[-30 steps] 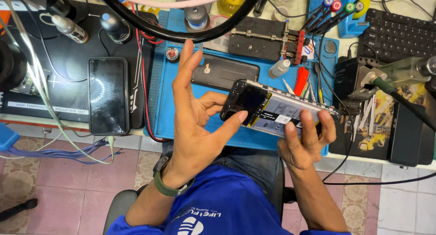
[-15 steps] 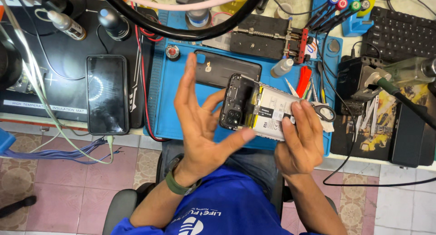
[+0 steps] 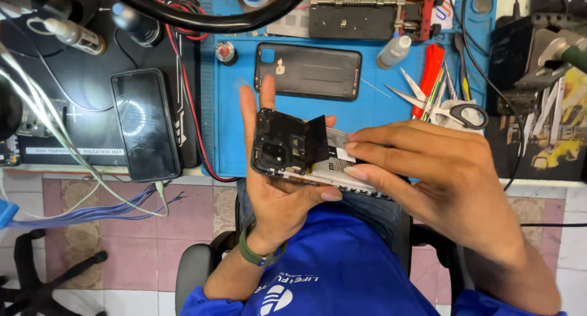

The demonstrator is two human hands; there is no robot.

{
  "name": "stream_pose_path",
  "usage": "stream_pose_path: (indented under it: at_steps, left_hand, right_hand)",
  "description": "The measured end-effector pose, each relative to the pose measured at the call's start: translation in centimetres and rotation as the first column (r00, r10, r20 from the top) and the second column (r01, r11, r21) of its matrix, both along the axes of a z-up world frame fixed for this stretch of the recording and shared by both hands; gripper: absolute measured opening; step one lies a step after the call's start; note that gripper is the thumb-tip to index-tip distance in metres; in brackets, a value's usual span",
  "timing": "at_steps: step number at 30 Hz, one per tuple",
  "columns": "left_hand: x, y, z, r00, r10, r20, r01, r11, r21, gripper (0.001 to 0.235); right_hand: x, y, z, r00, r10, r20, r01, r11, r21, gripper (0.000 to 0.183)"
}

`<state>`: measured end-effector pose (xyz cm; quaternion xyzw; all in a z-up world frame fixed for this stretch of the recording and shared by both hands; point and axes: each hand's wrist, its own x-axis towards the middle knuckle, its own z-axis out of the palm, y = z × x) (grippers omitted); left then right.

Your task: The person uses tweezers to remove a small component from a disassembled smartphone and places it on the workbench. They then use the tweezers to lift a black adhesive strip from the phone's internal frame.

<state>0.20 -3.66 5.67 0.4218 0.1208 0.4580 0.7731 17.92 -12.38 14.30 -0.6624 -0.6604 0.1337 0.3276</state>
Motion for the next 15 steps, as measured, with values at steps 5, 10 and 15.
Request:
stream_pose_path:
  at_steps: [5, 10, 15]
  left_hand:
    - [-0.6, -0.8, 1.0, 0.998, 0.001, -0.059, -0.007, 0.996, -0.087, 0.130]
    - [-0.6, -1.0, 1.1, 0.999, 0.004, -0.053, -0.013, 0.985, -0.173, 0.126]
    - [-0.5, -1.0, 0.5, 0.998, 0.015, -0.066, -0.029, 0.978, -0.209, 0.127]
  right_hand:
    - [0.7, 2.7, 1.0, 0.981, 0.153, -0.121, -0.165, 0.982, -0.097, 0.018]
    - [1.4, 4.2, 0.3, 0.961, 0.224, -0.165, -0.248, 0.958, -0.146, 0.014]
    - [1.9, 4.5, -0.6, 0.939, 0.278, -0.203, -0.304, 0.946, -0.115, 0.013]
